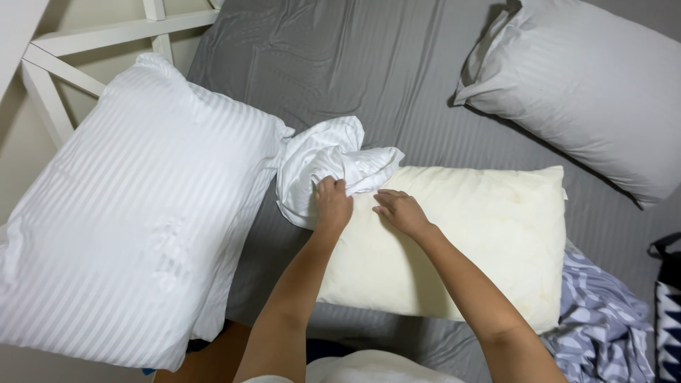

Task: The person removes a white pillowcase from a pillow, then removes a patterned pillowcase from another pillow. They retrieve a new white pillowcase from a nearby shelf and put it onto the second pillow, smoothing and adjusting it by hand.

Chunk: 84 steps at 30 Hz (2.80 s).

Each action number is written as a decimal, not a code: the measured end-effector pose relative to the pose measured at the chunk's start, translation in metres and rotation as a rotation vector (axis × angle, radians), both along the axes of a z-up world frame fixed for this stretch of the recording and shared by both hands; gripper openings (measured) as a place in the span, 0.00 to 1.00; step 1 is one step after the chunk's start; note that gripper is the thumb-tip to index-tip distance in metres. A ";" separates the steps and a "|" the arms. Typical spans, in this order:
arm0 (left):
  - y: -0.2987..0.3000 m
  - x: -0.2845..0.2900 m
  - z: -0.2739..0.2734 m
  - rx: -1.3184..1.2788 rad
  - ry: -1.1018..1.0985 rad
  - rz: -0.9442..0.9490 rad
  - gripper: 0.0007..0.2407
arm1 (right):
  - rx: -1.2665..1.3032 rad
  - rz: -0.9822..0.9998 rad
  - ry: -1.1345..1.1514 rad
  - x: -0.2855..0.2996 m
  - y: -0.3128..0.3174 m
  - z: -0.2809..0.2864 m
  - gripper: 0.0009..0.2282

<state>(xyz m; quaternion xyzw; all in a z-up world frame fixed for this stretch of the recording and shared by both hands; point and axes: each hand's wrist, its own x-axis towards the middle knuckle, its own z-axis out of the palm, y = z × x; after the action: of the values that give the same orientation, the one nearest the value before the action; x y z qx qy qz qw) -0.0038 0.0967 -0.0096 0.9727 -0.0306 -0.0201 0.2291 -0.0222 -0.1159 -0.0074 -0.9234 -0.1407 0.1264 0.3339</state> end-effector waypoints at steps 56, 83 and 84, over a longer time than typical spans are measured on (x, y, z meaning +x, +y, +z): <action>-0.027 -0.068 -0.009 -0.059 -0.200 -0.039 0.18 | -0.013 -0.499 -0.325 -0.034 -0.025 0.010 0.13; 0.007 0.044 -0.047 -0.634 -0.069 0.180 0.10 | 1.219 -1.317 0.441 -0.141 0.011 -0.099 0.18; 0.005 0.054 -0.061 -0.562 -0.231 0.127 0.10 | 1.217 -1.304 0.376 -0.142 0.001 -0.083 0.16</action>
<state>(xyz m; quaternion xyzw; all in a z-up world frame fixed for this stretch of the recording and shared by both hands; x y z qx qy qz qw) 0.0498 0.1020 -0.0709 0.8671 0.0003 0.1141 0.4850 -0.1643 -0.1147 -0.0899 -0.4487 0.4235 -0.0351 0.7862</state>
